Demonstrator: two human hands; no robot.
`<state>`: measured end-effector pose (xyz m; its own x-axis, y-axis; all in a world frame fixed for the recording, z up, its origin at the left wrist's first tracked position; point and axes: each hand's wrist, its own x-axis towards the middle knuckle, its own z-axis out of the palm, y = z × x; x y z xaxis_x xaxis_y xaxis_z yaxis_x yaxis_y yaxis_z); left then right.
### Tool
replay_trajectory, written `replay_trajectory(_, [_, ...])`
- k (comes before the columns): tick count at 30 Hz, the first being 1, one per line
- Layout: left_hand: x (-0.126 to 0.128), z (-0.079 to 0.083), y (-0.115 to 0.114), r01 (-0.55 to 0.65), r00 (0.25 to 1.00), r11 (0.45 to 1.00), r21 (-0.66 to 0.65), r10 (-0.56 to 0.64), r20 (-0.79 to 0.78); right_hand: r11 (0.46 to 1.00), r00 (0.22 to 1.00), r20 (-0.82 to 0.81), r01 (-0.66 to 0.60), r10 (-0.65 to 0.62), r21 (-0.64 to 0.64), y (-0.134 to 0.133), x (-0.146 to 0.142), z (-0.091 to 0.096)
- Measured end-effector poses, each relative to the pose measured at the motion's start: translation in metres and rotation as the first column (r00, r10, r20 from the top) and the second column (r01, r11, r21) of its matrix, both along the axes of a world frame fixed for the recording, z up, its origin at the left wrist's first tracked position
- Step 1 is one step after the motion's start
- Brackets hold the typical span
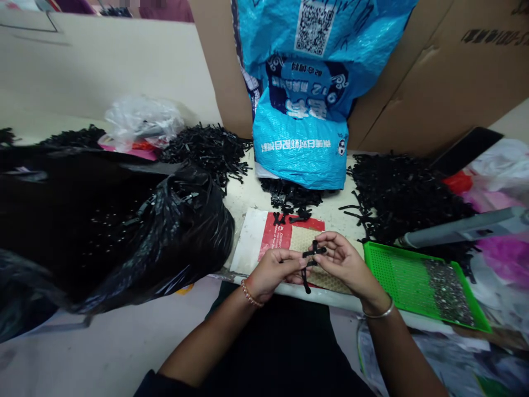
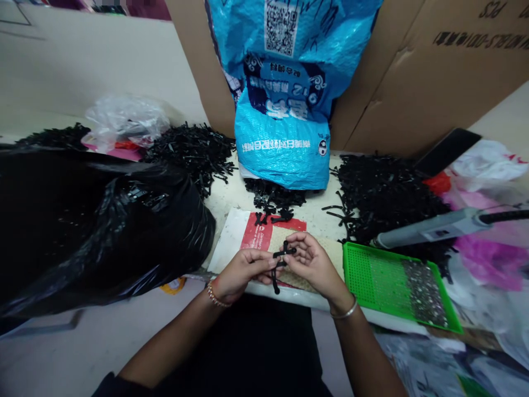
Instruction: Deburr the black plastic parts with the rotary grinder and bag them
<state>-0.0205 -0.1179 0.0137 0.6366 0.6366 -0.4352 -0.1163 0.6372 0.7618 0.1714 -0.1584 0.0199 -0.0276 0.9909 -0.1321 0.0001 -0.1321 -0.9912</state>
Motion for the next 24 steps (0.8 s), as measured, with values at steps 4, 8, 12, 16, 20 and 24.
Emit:
replay_trajectory(4, [-0.001,0.001,0.003,-0.008,1.000,1.000,0.000,0.008,-0.001,1.000,0.999,0.024,0.029,-0.029,0.008,0.004,-0.002,0.002])
replay_trajectory(8, [-0.001,0.001,0.006,-0.023,1.000,1.000,0.010,0.023,-0.004,0.999,0.997,0.062,0.037,-0.037,0.011,0.006,-0.004,0.002])
replay_trajectory(12, [0.000,0.002,0.007,-0.051,0.999,0.998,0.021,0.051,-0.006,0.998,0.995,0.082,0.056,-0.058,0.016,0.008,-0.005,-0.001])
replay_trajectory(16, [0.000,0.002,0.010,-0.083,0.996,0.996,0.037,0.084,-0.024,0.996,0.995,0.048,0.087,-0.087,0.016,0.013,-0.007,-0.003])
replay_trajectory(20, [-0.004,0.000,0.015,-0.068,0.997,0.997,0.047,0.069,-0.034,0.997,0.996,0.032,0.078,-0.078,0.003,0.017,-0.010,-0.002])
replay_trajectory(24, [-0.006,-0.004,0.019,-0.080,0.996,0.995,0.052,0.082,-0.035,0.999,0.999,-0.004,0.053,-0.053,-0.012,0.021,-0.012,-0.003])
